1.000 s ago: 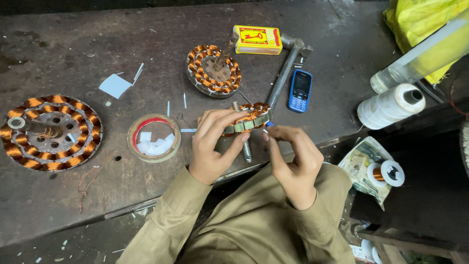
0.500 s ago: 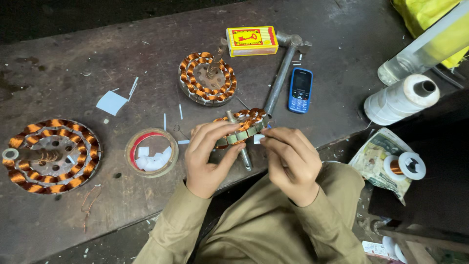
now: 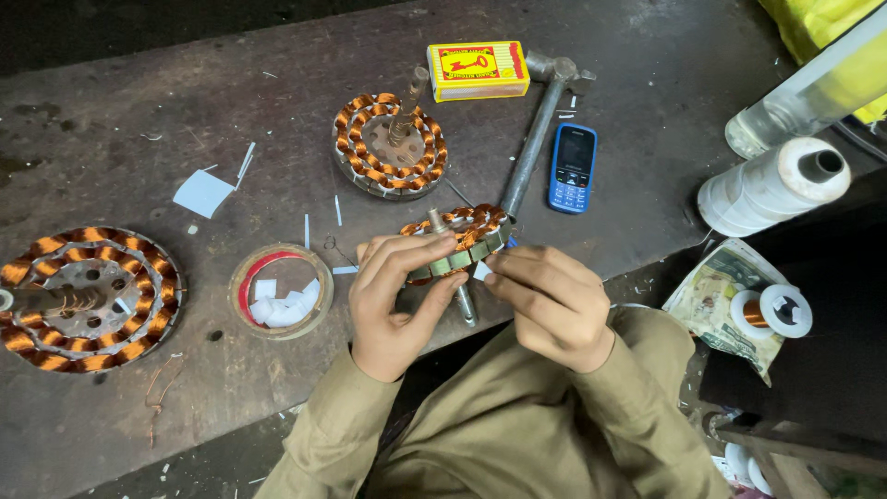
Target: The person inserts small white insulating pieces into the slots of a copper-wound stator using their fingers and a blue screwdriver. They repeatedly adjust the stator and use the tool to push the pieces into place.
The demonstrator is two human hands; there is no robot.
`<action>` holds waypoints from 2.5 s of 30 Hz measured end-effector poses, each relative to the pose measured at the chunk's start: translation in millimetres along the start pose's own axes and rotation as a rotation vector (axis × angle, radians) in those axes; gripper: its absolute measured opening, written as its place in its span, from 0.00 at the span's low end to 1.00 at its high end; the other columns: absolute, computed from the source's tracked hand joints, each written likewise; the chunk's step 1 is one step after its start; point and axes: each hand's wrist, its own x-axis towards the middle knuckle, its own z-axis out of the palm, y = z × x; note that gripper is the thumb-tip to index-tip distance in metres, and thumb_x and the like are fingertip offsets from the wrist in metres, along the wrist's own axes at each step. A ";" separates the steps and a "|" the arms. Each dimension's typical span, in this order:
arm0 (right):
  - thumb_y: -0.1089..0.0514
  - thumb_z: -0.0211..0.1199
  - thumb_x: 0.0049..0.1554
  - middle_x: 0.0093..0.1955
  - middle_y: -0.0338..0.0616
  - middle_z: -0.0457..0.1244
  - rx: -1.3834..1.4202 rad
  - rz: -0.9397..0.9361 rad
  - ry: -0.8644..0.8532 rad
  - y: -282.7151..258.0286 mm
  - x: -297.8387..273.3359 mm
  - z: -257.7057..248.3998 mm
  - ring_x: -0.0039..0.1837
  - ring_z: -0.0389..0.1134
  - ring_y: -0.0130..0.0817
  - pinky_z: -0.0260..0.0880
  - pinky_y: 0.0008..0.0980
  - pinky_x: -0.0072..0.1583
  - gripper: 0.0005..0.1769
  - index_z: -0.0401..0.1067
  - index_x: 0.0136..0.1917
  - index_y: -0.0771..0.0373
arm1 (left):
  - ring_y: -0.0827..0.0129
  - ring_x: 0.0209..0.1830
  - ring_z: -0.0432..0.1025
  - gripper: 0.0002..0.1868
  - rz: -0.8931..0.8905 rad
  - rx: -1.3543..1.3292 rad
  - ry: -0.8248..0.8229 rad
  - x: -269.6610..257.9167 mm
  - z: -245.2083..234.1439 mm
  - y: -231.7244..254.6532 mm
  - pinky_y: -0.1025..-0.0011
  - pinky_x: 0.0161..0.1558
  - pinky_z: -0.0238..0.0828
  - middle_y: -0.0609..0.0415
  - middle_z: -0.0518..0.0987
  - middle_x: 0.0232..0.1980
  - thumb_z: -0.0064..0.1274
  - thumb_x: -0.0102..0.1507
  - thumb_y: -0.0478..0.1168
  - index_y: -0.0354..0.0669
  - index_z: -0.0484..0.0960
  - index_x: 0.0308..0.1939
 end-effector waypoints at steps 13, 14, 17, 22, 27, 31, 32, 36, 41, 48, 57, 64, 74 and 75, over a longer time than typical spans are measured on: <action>0.71 0.72 0.50 0.48 0.56 0.67 -0.302 -0.233 -0.119 -7.1 13.8 -1.9 0.45 0.71 0.45 0.74 0.35 0.44 0.10 0.74 0.44 0.71 | 0.64 0.53 0.76 0.20 0.013 0.031 -0.007 2.2 1.5 2.3 0.69 0.55 0.63 0.57 0.83 0.56 0.69 0.59 0.36 0.44 0.82 0.53; 0.71 0.72 0.49 0.48 0.56 0.67 -0.301 -0.225 -0.128 -7.7 15.4 -3.6 0.45 0.70 0.44 0.74 0.35 0.44 0.10 0.75 0.45 0.71 | 0.64 0.53 0.76 0.20 0.013 0.032 -0.008 2.9 1.5 2.4 0.69 0.55 0.62 0.57 0.83 0.55 0.69 0.59 0.37 0.44 0.82 0.54; 0.70 0.72 0.49 0.47 0.57 0.67 -0.306 -0.204 -0.160 -11.4 20.1 -7.8 0.45 0.70 0.44 0.73 0.35 0.44 0.10 0.76 0.46 0.71 | 0.65 0.53 0.76 0.20 0.011 0.033 -0.010 4.3 1.5 3.4 0.69 0.55 0.62 0.58 0.83 0.56 0.69 0.59 0.37 0.45 0.82 0.54; 0.71 0.71 0.49 0.48 0.58 0.67 -0.391 -0.176 -0.200 -20.8 22.8 -7.8 0.45 0.70 0.43 0.73 0.35 0.43 0.09 0.75 0.45 0.71 | 0.65 0.54 0.75 0.20 0.011 0.026 -0.021 5.5 1.3 4.3 0.68 0.55 0.61 0.58 0.83 0.57 0.68 0.59 0.36 0.46 0.81 0.55; 0.72 0.71 0.50 0.48 0.59 0.67 -0.407 -0.159 -0.172 -20.9 17.3 -3.4 0.44 0.70 0.43 0.70 0.35 0.42 0.10 0.75 0.46 0.72 | 0.64 0.54 0.75 0.21 0.010 0.033 -0.028 4.2 3.2 2.4 0.67 0.55 0.61 0.58 0.82 0.57 0.67 0.60 0.36 0.46 0.81 0.56; 0.73 0.65 0.44 0.47 0.54 0.66 -0.190 0.033 -0.116 -16.9 16.9 -7.5 0.45 0.70 0.46 0.72 0.39 0.45 0.17 0.75 0.49 0.73 | 0.64 0.54 0.75 0.20 0.016 0.018 -0.012 5.2 4.3 3.1 0.67 0.55 0.61 0.58 0.82 0.56 0.68 0.60 0.37 0.47 0.81 0.56; 0.73 0.65 0.44 0.47 0.53 0.66 -0.182 0.037 -0.120 -16.8 17.2 -8.7 0.46 0.70 0.45 0.72 0.39 0.45 0.16 0.75 0.49 0.73 | 0.64 0.54 0.75 0.20 0.015 0.015 -0.008 5.0 4.4 3.3 0.67 0.54 0.61 0.58 0.82 0.56 0.68 0.60 0.37 0.47 0.81 0.56; 0.72 0.66 0.45 0.48 0.53 0.66 -0.234 0.016 -0.192 -20.1 19.5 -12.3 0.45 0.69 0.43 0.71 0.37 0.44 0.17 0.76 0.50 0.73 | 0.65 0.54 0.75 0.20 0.012 -0.001 -0.006 4.4 4.4 2.7 0.67 0.55 0.62 0.58 0.82 0.57 0.67 0.61 0.37 0.48 0.81 0.57; 0.71 0.68 0.47 0.49 0.54 0.66 -0.348 -0.079 -0.251 -24.9 24.9 -13.0 0.44 0.69 0.41 0.69 0.36 0.42 0.14 0.76 0.49 0.73 | 0.64 0.54 0.75 0.21 0.011 0.007 -0.018 4.1 4.8 2.1 0.67 0.55 0.62 0.58 0.82 0.56 0.67 0.61 0.37 0.48 0.81 0.57; 0.72 0.69 0.48 0.47 0.58 0.67 -0.489 -0.190 -0.191 -24.2 20.9 -2.4 0.43 0.68 0.41 0.71 0.33 0.41 0.10 0.75 0.45 0.71 | 0.64 0.55 0.75 0.20 0.020 0.006 -0.035 4.5 2.9 1.1 0.67 0.56 0.62 0.57 0.82 0.57 0.65 0.62 0.38 0.48 0.81 0.58; 0.75 0.70 0.52 0.44 0.55 0.66 -0.386 -0.240 -0.030 -8.6 13.0 10.8 0.43 0.69 0.45 0.73 0.38 0.43 0.07 0.73 0.42 0.71 | 0.62 0.55 0.75 0.18 0.005 0.003 -0.042 4.3 0.6 0.4 0.67 0.56 0.62 0.57 0.83 0.57 0.63 0.63 0.39 0.47 0.82 0.57; 0.73 0.72 0.51 0.43 0.52 0.66 -0.403 -0.316 -0.069 -1.0 13.9 7.1 0.42 0.69 0.42 0.73 0.37 0.43 0.09 0.72 0.41 0.69 | 0.62 0.56 0.75 0.18 0.005 0.002 -0.070 5.6 -0.2 -0.6 0.67 0.57 0.63 0.56 0.83 0.58 0.62 0.63 0.38 0.46 0.82 0.58; 0.57 0.74 0.52 0.64 0.53 0.62 -0.061 0.272 -0.029 -2.9 8.7 -7.3 0.65 0.65 0.53 0.67 0.47 0.65 0.27 0.70 0.62 0.65 | 0.60 0.52 0.72 0.27 0.027 0.080 -0.080 5.7 -0.7 3.3 0.63 0.53 0.60 0.55 0.81 0.53 0.68 0.57 0.45 0.44 0.80 0.58; 0.55 0.72 0.52 0.69 0.55 0.61 0.048 0.359 -0.064 -1.0 8.8 -10.0 0.69 0.65 0.54 0.65 0.47 0.69 0.31 0.68 0.66 0.66 | 0.60 0.51 0.72 0.29 0.040 0.097 -0.080 4.6 0.3 4.0 0.62 0.53 0.59 0.54 0.80 0.51 0.69 0.55 0.47 0.44 0.80 0.58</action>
